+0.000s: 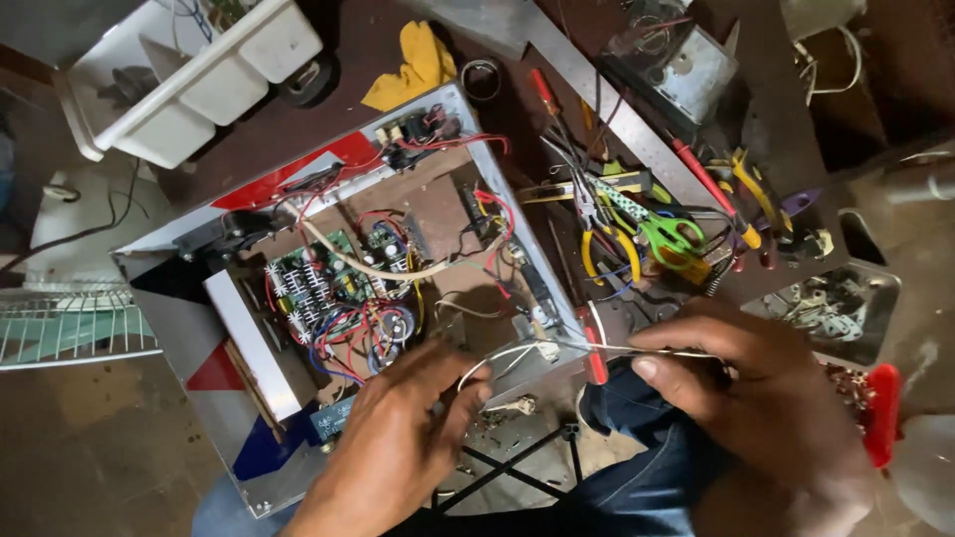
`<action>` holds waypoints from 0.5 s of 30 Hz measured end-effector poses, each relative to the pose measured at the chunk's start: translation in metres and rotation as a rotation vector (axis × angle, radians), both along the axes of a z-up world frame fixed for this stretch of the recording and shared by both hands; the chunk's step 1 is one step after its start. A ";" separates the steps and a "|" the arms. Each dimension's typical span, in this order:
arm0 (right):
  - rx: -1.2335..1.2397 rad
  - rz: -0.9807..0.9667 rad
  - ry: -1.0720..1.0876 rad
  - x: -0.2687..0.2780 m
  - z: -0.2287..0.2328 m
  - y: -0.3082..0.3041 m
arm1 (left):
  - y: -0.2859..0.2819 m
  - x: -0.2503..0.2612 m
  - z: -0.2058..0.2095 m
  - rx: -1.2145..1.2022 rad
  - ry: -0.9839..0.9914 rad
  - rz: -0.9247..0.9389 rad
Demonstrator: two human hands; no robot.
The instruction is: The person is repairing an electronic device, likely a microwave, by stripping the insulation off white wires and twisting the exposed ends. They use pliers to strip the wires and then connect them to the internal circuitry of the device.
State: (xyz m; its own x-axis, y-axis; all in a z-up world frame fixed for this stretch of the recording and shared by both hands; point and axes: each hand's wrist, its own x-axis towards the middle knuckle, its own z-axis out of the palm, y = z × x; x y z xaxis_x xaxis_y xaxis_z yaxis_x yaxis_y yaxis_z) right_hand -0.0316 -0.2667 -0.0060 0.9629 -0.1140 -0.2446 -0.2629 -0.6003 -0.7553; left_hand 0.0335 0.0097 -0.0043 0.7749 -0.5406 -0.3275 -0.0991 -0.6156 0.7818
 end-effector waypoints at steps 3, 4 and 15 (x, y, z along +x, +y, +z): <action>0.158 -0.041 0.044 0.001 -0.003 -0.003 | -0.007 0.006 0.006 0.018 0.017 -0.127; 0.168 -0.041 0.043 0.003 -0.001 -0.003 | -0.013 0.012 0.011 0.028 0.016 -0.127; 0.361 0.097 -0.126 0.007 -0.011 -0.014 | -0.055 0.059 0.020 0.468 0.221 -0.695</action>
State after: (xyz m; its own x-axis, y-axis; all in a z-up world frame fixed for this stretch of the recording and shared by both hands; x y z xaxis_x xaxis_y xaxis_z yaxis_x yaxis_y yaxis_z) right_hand -0.0251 -0.2804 -0.0171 0.9900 0.0508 -0.1317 -0.1100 -0.3074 -0.9452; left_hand 0.0929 -0.0452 0.0156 0.2111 -0.6397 -0.7391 -0.4479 -0.7354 0.5086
